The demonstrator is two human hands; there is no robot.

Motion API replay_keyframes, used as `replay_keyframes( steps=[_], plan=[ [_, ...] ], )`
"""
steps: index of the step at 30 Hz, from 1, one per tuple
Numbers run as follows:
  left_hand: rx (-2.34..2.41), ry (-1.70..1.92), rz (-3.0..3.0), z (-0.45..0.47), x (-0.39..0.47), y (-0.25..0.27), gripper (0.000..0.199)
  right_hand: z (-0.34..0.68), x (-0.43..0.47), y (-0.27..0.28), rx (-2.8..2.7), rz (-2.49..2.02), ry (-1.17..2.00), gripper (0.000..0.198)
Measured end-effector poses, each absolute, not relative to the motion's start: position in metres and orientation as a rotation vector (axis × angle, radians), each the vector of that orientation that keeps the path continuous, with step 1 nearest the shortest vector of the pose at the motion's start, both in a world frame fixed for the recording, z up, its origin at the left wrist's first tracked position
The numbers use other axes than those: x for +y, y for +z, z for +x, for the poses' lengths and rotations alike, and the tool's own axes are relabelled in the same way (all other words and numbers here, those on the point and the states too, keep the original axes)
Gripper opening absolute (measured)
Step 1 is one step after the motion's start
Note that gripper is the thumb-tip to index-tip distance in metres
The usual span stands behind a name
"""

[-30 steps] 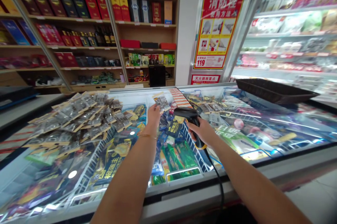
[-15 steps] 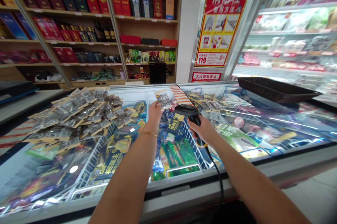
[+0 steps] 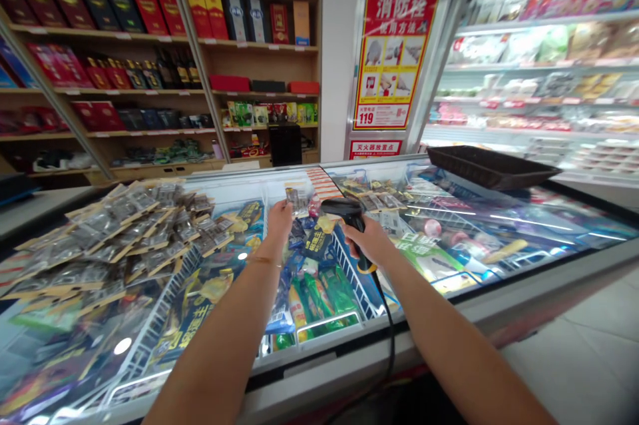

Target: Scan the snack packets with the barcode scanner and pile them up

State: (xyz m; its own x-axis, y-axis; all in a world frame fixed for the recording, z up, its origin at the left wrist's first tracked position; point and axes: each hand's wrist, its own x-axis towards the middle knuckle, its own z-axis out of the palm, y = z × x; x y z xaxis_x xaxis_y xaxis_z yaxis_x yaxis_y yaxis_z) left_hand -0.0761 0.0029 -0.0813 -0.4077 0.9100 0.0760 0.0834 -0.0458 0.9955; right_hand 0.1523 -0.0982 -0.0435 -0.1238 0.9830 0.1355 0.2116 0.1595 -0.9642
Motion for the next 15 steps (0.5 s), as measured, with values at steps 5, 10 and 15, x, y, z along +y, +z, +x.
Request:
replay_keyframes(
  steps=[5, 10, 15],
  plan=[
    [1.425, 1.285, 0.991, -0.030, 0.015, -0.071, 0.032, 0.204, -0.082, -0.025, -1.304, -1.175, 1.032, 0.032],
    [1.275, 1.178, 1.003, 0.051, 0.044, -0.069, 0.041, 0.276, -0.062, -0.029, -1.098, -1.190, 0.981, 0.040],
    [1.150, 1.220, 1.089, 0.136, 0.072, -0.076, 0.041, 0.319, -0.054, -0.050, -0.907, -1.170, 0.923, 0.039]
  ],
)
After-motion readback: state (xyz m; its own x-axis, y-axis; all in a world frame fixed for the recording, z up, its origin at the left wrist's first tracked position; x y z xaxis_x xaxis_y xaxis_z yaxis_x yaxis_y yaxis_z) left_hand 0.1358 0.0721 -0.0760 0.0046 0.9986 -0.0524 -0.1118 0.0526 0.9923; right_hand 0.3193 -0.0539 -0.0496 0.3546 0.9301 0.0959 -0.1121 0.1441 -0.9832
